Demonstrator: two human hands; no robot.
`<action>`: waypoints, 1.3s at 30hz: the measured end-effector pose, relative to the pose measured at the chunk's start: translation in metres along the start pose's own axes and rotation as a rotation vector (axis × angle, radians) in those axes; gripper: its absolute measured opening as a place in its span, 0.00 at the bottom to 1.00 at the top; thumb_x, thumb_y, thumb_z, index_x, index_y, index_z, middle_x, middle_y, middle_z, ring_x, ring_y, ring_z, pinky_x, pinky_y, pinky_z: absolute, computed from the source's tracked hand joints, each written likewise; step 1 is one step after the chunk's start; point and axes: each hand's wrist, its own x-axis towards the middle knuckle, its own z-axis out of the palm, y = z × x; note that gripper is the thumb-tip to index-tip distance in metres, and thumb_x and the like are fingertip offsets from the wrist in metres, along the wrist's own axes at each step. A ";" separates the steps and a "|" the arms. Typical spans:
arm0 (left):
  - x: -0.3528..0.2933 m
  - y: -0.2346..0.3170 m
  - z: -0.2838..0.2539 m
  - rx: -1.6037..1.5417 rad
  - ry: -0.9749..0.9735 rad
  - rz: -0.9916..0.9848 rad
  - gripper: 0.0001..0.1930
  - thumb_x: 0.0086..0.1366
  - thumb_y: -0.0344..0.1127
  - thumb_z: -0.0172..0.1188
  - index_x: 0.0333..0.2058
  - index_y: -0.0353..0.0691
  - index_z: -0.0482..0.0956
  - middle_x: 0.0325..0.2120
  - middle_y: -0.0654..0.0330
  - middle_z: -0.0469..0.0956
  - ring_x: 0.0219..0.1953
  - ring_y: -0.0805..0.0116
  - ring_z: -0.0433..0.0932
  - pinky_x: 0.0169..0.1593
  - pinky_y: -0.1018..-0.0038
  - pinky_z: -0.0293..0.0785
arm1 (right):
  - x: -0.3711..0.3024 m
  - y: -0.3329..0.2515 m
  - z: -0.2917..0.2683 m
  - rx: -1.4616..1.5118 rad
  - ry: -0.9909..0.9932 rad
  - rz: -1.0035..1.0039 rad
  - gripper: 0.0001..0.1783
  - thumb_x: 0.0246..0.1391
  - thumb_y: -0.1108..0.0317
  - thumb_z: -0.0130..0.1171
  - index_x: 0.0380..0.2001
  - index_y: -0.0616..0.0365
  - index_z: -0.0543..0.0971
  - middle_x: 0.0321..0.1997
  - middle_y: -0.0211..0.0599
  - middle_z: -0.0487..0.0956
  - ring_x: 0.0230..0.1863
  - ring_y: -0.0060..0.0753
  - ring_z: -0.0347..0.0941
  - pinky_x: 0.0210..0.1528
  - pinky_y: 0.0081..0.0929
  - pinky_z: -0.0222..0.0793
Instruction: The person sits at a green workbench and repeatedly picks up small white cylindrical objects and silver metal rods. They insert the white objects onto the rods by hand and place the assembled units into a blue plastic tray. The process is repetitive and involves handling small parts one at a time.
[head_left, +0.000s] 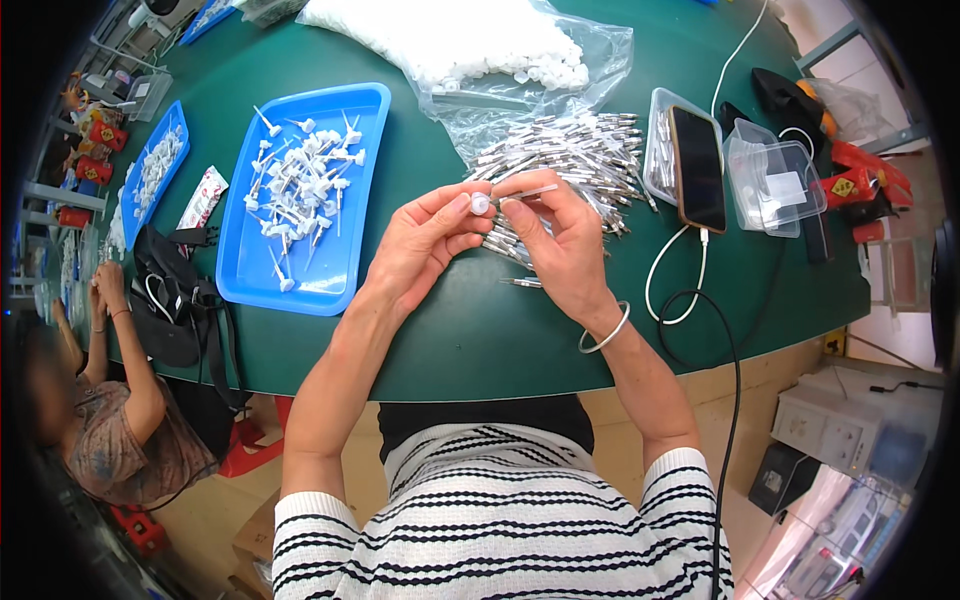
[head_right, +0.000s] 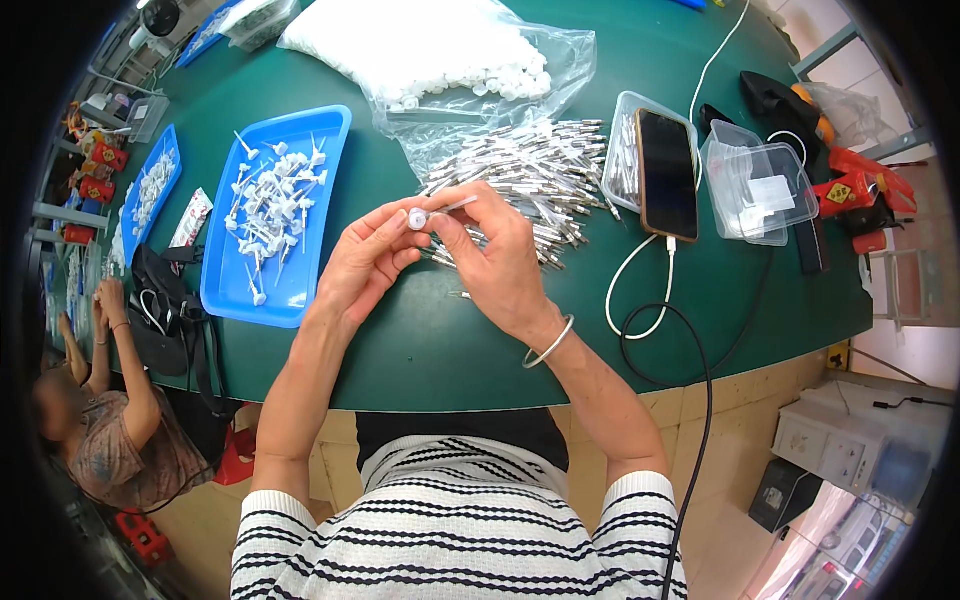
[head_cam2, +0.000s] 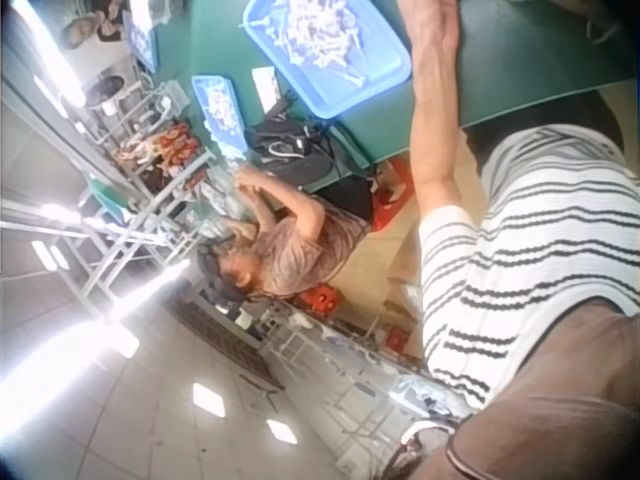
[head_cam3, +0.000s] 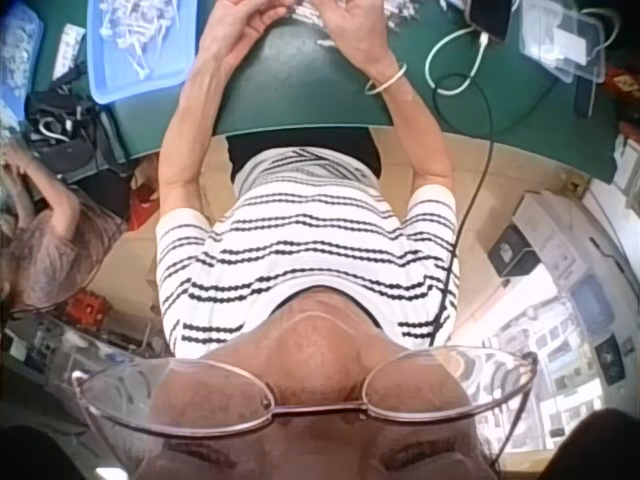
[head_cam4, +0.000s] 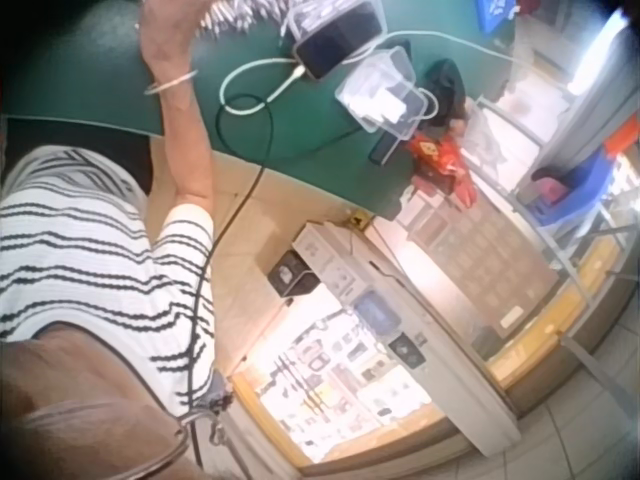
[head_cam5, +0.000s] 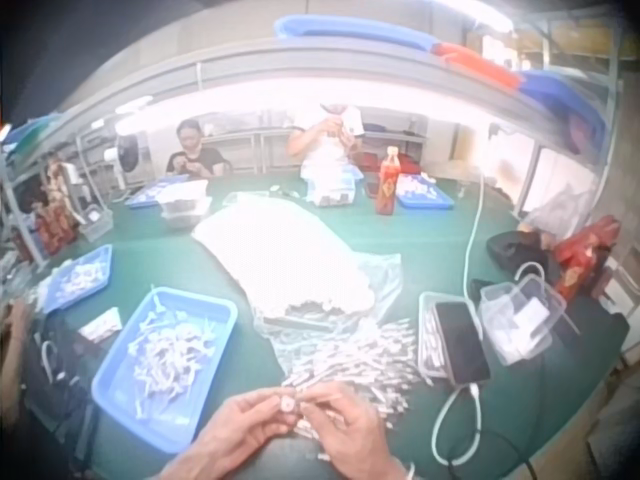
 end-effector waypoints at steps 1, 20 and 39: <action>0.000 0.000 0.000 0.001 0.001 -0.001 0.15 0.66 0.33 0.55 0.48 0.33 0.75 0.35 0.57 0.80 0.36 0.74 0.80 0.40 0.81 0.78 | 0.000 -0.001 0.000 -0.014 0.001 -0.003 0.05 0.54 0.77 0.56 0.36 0.62 0.77 0.35 0.36 0.77 0.34 0.28 0.75 0.37 0.24 0.71; 0.000 -0.001 0.001 -0.036 0.012 -0.019 0.15 0.65 0.32 0.55 0.48 0.32 0.74 0.37 0.55 0.80 0.37 0.72 0.80 0.41 0.82 0.79 | -0.002 -0.003 0.001 -0.076 0.037 -0.029 0.04 0.53 0.77 0.57 0.33 0.63 0.76 0.33 0.37 0.77 0.30 0.30 0.75 0.33 0.24 0.70; 0.001 -0.004 0.001 -0.057 0.010 -0.018 0.15 0.65 0.32 0.56 0.48 0.32 0.74 0.37 0.54 0.80 0.38 0.71 0.80 0.41 0.82 0.78 | -0.003 0.000 0.000 -0.132 0.046 -0.034 0.04 0.53 0.74 0.58 0.32 0.61 0.77 0.31 0.38 0.77 0.29 0.31 0.75 0.29 0.25 0.68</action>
